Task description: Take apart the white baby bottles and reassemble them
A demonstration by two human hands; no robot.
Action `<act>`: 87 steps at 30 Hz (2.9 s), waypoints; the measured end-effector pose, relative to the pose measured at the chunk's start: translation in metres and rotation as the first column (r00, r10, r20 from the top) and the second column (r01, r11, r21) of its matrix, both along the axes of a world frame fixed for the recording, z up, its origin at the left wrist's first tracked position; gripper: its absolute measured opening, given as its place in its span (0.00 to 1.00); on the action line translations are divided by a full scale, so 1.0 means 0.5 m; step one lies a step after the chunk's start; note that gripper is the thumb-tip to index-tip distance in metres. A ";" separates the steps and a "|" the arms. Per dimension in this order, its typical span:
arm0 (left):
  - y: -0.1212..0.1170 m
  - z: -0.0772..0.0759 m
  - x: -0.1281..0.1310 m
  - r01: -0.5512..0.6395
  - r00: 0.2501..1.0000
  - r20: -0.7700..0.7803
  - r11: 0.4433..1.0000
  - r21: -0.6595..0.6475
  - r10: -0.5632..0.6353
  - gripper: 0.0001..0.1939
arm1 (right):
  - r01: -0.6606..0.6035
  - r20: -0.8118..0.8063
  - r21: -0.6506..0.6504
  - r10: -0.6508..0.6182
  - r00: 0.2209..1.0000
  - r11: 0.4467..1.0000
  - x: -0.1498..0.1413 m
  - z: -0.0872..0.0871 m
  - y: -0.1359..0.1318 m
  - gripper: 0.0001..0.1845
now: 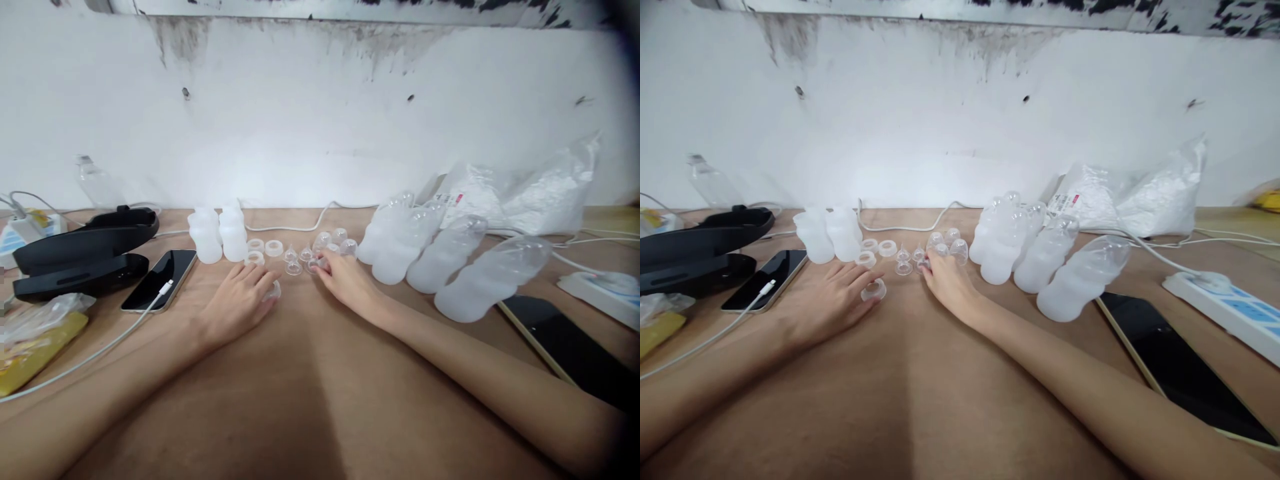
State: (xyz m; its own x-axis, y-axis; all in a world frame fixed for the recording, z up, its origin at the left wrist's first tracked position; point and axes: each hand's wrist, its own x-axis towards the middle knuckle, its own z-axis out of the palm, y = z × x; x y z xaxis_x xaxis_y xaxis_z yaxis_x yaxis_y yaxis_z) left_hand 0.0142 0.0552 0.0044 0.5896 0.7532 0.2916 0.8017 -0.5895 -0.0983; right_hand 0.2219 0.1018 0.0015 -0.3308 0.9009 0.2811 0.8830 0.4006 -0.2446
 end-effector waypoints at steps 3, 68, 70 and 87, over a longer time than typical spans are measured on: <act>-0.010 0.003 0.000 -0.007 1.000 0.020 1.000 0.009 0.007 0.23 | -0.002 0.003 0.005 0.002 1.000 1.000 0.005 0.014 -0.034 0.13; -0.028 -0.039 0.020 0.409 0.560 0.828 0.865 -0.291 0.014 0.13 | -0.393 -0.682 0.041 0.313 0.661 0.919 -0.024 -0.020 -0.120 0.15; -0.029 -0.037 0.019 0.385 0.596 0.803 0.884 -0.266 -0.018 0.13 | -0.445 -0.802 -0.168 0.141 0.581 0.880 -0.031 -0.025 -0.113 0.16; -0.045 -0.015 0.047 0.265 0.596 0.760 0.830 -0.490 0.259 0.11 | -0.408 -0.771 -0.277 0.052 0.635 0.870 -0.048 -0.016 -0.137 0.08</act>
State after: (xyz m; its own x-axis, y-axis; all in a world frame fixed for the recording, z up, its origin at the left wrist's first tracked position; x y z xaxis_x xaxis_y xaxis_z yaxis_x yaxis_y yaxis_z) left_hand 0.0378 0.0326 -0.0030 0.3300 0.9219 0.2032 0.3959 -0.3305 0.8568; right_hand 0.1978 0.0336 -0.0067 -0.3927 0.9044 0.1669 0.2363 0.2746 -0.9321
